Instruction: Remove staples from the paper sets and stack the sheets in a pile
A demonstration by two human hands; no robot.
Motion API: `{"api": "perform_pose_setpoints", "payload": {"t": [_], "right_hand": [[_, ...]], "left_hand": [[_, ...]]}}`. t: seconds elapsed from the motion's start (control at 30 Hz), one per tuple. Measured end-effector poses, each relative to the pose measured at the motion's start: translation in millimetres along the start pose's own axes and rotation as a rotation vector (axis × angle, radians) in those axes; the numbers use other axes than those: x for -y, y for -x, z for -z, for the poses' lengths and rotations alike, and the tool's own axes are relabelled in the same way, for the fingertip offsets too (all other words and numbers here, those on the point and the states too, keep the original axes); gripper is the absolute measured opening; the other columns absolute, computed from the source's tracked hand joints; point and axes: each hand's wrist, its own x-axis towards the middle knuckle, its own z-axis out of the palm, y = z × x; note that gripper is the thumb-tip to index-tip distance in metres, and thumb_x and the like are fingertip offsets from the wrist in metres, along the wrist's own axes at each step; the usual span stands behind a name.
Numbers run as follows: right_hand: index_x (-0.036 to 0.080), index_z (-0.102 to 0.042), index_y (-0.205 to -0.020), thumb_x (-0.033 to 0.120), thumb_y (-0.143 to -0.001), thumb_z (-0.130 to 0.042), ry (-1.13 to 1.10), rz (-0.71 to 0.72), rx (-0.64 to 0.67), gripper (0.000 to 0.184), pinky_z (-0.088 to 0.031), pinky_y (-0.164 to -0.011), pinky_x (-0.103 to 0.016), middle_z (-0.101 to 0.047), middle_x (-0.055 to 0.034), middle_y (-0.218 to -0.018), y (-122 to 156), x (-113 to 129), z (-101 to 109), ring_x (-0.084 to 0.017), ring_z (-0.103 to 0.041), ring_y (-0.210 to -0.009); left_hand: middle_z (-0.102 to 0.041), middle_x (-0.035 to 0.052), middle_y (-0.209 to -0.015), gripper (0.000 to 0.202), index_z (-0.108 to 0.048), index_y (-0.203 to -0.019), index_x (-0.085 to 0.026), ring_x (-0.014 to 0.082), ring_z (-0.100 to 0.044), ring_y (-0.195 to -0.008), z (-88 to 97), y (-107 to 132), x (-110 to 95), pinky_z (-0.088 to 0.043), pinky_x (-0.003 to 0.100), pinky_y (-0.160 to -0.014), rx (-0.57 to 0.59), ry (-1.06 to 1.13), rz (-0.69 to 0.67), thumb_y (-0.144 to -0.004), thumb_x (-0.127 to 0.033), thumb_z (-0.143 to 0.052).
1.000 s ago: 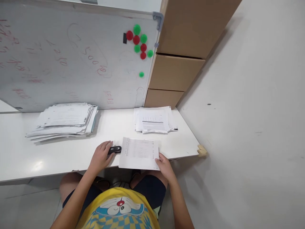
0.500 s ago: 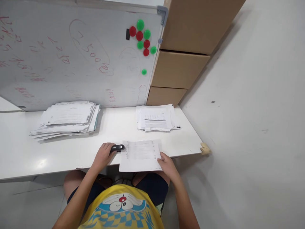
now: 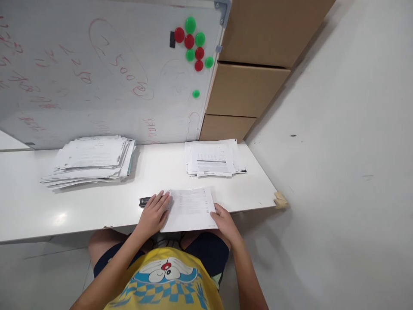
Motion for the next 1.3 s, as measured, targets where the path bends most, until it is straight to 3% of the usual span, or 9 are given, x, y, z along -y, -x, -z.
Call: {"api": "perform_pose_setpoints", "payload": {"t": [0.33, 0.53, 0.63, 0.73, 0.83, 0.93, 1.07, 1.17, 1.3], "right_hand": [[0.019, -0.07, -0.104, 0.031, -0.069, -0.058, -0.017, -0.031, -0.028, 0.039, -0.05, -0.085, -0.04, -0.074, -0.0054, -0.102, -7.8, 5.7, -3.6, -0.029, -0.065, -0.099], [0.021, -0.07, -0.103, 0.036, -0.072, -0.059, 0.023, 0.074, -0.119, 0.036, -0.05, -0.085, -0.038, -0.073, -0.0059, -0.106, -13.4, 13.7, 9.3, -0.028, -0.065, -0.099], [0.022, -0.071, -0.099, 0.036, -0.07, -0.06, 0.079, 0.148, -0.291, 0.034, -0.049, -0.088, -0.037, -0.072, -0.0068, -0.107, -40.1, 28.9, 35.9, -0.029, -0.062, -0.103], [0.017, -0.068, -0.102, 0.032, -0.072, -0.05, 0.19, 0.207, -0.444, 0.038, -0.05, -0.08, -0.036, -0.072, -0.0084, -0.097, -86.6, 46.7, 63.5, -0.028, -0.063, -0.093], [0.013, -0.066, -0.104, 0.025, -0.074, -0.041, 0.391, 0.214, -0.561, 0.041, -0.048, -0.079, -0.039, -0.07, -0.0119, -0.094, -134.6, 57.7, 76.1, -0.028, -0.061, -0.088], [0.01, -0.063, -0.111, 0.022, -0.074, -0.044, 0.464, 0.239, -0.617, 0.043, -0.04, -0.093, -0.046, -0.064, -0.0194, -0.109, -166.5, 58.6, 75.7, -0.033, -0.054, -0.105], [0.011, -0.052, -0.13, 0.028, -0.08, -0.046, 0.677, 0.336, -0.681, 0.053, -0.027, -0.102, -0.056, -0.045, -0.0222, -0.138, -179.3, 42.6, 77.8, -0.038, -0.039, -0.125], [0.014, -0.043, -0.137, 0.037, -0.087, -0.039, 0.721, 0.435, -0.812, 0.055, -0.026, -0.105, -0.054, -0.038, -0.0191, -0.144, -171.9, 20.9, 83.4, -0.034, -0.034, -0.131], [0.014, -0.05, -0.128, 0.038, -0.087, -0.036, 0.493, 0.46, -0.942, 0.05, -0.032, -0.105, -0.046, -0.053, -0.0177, -0.13, -146.9, -7.2, 80.1, -0.028, -0.045, -0.123]], "left_hand": [[-0.051, 0.0079, -0.139, 0.058, -0.041, -0.141, -0.019, 0.024, -0.041, -0.135, -12.0, -1.4, -3.5, -0.035, 0.046, -0.109, -0.055, 0.077, 0.06, -0.084, -0.011, -0.043], [-0.047, 0.0098, -0.142, 0.058, -0.034, -0.145, -0.019, 0.0255, -0.033, -0.14, -11.7, 2.2, -3.2, -0.032, 0.047, -0.11, -0.086, 0.067, 0.049, -0.088, -0.014, -0.044], [-0.045, 0.0112, -0.144, 0.059, -0.032, -0.145, -0.018, 0.0267, -0.028, -0.142, -11.5, 3.6, -5.1, -0.03, 0.048, -0.112, -0.113, 0.073, 0.068, -0.088, -0.016, -0.044], [-0.046, 0.0121, -0.144, 0.058, -0.033, -0.144, -0.017, 0.0276, -0.026, -0.142, -11.3, 4.3, -5.4, -0.029, 0.05, -0.112, -0.133, 0.059, 0.076, -0.087, -0.016, -0.045], [-0.048, 0.0122, -0.142, 0.057, -0.035, -0.143, -0.017, 0.0281, -0.027, -0.142, -12.0, 4.8, -4.5, -0.03, 0.051, -0.111, -0.14, 0.042, 0.055, -0.087, -0.014, -0.045], [-0.048, 0.0128, -0.141, 0.058, -0.034, -0.143, -0.018, 0.0285, -0.028, -0.142, -14.2, 5.6, -6.9, -0.031, 0.051, -0.11, -0.146, 0.033, 0.053, -0.087, -0.014, -0.046], [-0.049, 0.0147, -0.14, 0.06, -0.03, -0.145, -0.019, 0.0295, -0.029, -0.141, -10.6, 9.2, -5.9, -0.034, 0.052, -0.108, -0.219, 0.032, 0.095, -0.087, -0.015, -0.045], [-0.054, 0.0138, -0.135, 0.055, -0.036, -0.141, -0.021, 0.0306, -0.032, -0.139, 9.7, 7.2, 26.1, -0.036, 0.053, -0.106, -0.288, -0.024, 0.173, -0.087, -0.019, -0.047], [-0.055, 0.0159, -0.132, 0.048, -0.046, -0.133, -0.018, 0.0345, -0.031, -0.138, 56.3, -11.5, 122.6, -0.031, 0.056, -0.107, -0.312, -0.202, 0.42, -0.087, -0.031, -0.05]]}}
